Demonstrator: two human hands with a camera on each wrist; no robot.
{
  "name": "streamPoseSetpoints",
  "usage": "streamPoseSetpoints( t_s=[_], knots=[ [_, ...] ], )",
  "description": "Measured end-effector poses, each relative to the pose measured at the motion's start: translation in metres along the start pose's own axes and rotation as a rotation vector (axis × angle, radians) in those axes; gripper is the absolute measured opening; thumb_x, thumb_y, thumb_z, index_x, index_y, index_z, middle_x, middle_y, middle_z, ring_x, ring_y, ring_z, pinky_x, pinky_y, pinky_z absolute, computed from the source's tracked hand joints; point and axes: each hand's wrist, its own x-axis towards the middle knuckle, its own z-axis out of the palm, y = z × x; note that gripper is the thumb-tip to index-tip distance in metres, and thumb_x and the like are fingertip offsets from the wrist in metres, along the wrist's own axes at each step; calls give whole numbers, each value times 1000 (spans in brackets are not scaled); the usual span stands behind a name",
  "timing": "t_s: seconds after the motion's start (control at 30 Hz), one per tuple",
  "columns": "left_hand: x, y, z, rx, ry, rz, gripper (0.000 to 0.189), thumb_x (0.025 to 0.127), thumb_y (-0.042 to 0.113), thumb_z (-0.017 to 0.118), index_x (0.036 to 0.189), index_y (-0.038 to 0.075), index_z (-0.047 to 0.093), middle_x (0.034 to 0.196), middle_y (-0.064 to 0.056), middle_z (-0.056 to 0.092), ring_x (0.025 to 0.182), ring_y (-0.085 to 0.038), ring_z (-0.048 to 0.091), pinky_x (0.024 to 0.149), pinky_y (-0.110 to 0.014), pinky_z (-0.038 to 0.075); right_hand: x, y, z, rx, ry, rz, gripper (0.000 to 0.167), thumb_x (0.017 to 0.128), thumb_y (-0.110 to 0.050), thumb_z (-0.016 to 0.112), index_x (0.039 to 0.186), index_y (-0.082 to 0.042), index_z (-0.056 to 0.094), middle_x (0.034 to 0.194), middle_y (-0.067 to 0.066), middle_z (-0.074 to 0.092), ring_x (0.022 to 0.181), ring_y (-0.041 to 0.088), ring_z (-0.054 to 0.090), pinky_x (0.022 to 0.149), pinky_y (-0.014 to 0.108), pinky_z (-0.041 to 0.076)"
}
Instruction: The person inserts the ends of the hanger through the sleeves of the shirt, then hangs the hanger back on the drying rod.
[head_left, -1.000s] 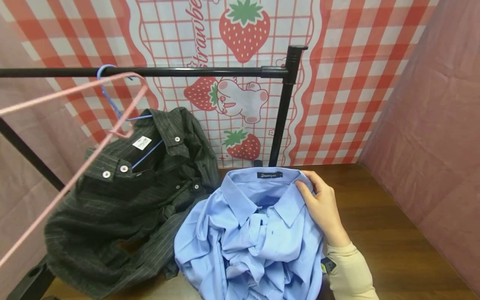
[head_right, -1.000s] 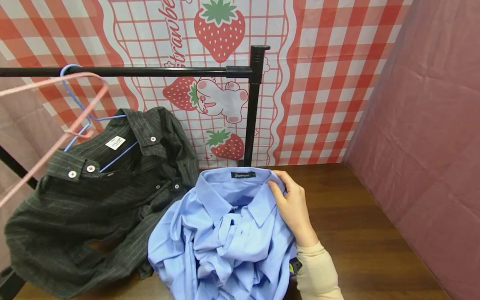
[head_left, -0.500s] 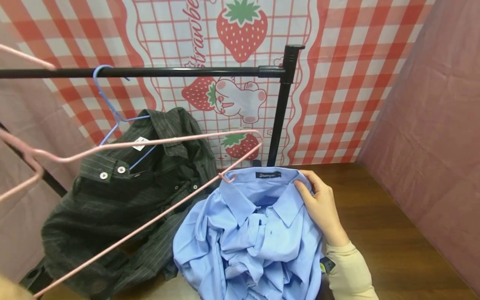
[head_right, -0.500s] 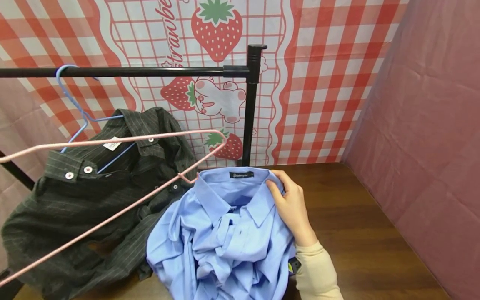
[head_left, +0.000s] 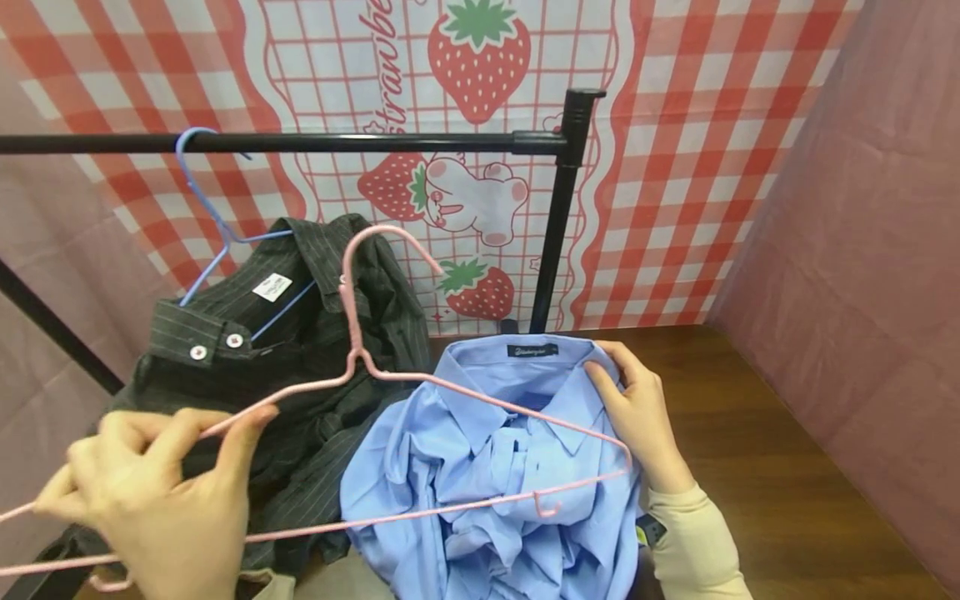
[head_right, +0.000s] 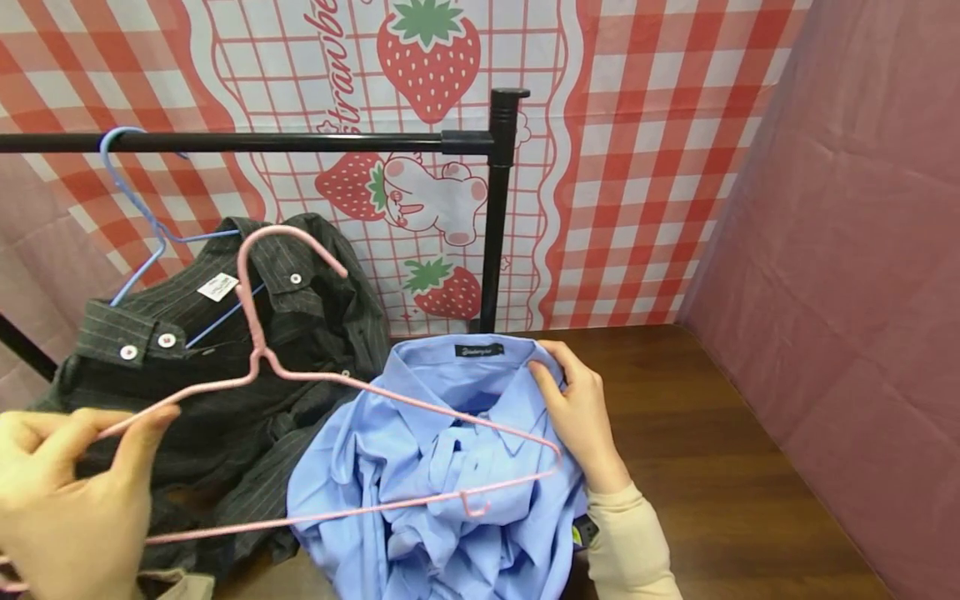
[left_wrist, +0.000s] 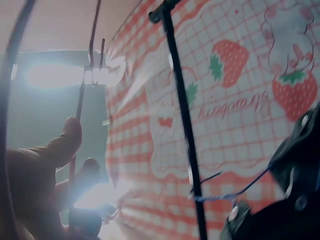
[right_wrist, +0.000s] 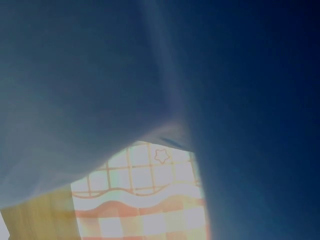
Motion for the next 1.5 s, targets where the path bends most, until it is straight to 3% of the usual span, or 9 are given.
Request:
streamPoseSetpoints(
  t_s=[0.17,0.37,0.5,0.63,0.83,1.07,1.2,1.33,1.5],
  knots=[
    [-4,9,13,-86,-143,52,52,75,53,62,68,2,67,62,-14,50,63,-28,42,78,-29,22,1,22,5,5,-7,20,18,83,-1,62,101,-5,64,89,9,66,76,-4,50,68,10,37],
    [-8,18,25,-85,-246,193,46,88,45,52,72,4,65,55,-6,49,51,-22,42,57,-38,27,2,34,6,35,-10,13,19,84,-6,63,102,-10,65,91,3,66,79,-3,52,71,10,38],
    [-12,23,30,-96,-354,233,26,88,29,58,76,7,65,59,-2,54,49,-20,48,49,-35,32,1,34,8,39,1,18,19,84,-6,63,102,-10,65,90,4,66,80,-4,52,72,10,38],
    [-19,26,42,-188,-455,254,8,84,5,61,90,7,66,73,-2,61,59,-16,57,50,-34,40,0,35,8,33,8,25,20,83,-6,64,102,-11,65,89,3,66,79,-4,51,72,9,37],
    [-30,25,61,-286,-546,195,25,83,-6,54,99,9,65,77,0,56,68,-10,53,57,-30,42,-1,35,7,26,-2,-4,19,84,-7,63,102,-12,65,93,3,66,83,-3,52,76,9,38],
    [-36,30,71,-241,-769,81,9,88,17,57,87,16,66,69,8,42,59,-5,40,53,-23,34,-1,34,6,19,-22,28,19,84,-6,63,102,-10,64,94,4,66,83,-4,51,75,9,38],
    [-38,36,75,-268,-862,62,15,83,31,64,76,19,60,67,7,38,58,-5,37,52,-22,31,-1,36,7,20,-25,48,19,84,-6,63,103,-9,64,93,5,66,80,-3,51,72,10,38],
    [-38,41,79,-328,-841,29,25,77,34,71,65,20,53,64,9,35,57,-5,35,51,-21,29,-1,38,8,20,-18,44,19,84,-5,63,102,-10,64,92,4,66,80,-2,51,72,10,38],
    [-34,45,83,-491,-783,-18,21,84,24,64,66,18,56,60,11,35,52,-3,34,47,-20,29,-1,35,7,42,-12,9,18,85,-5,62,102,-8,64,92,6,66,82,-3,52,74,9,38]
  ],
)
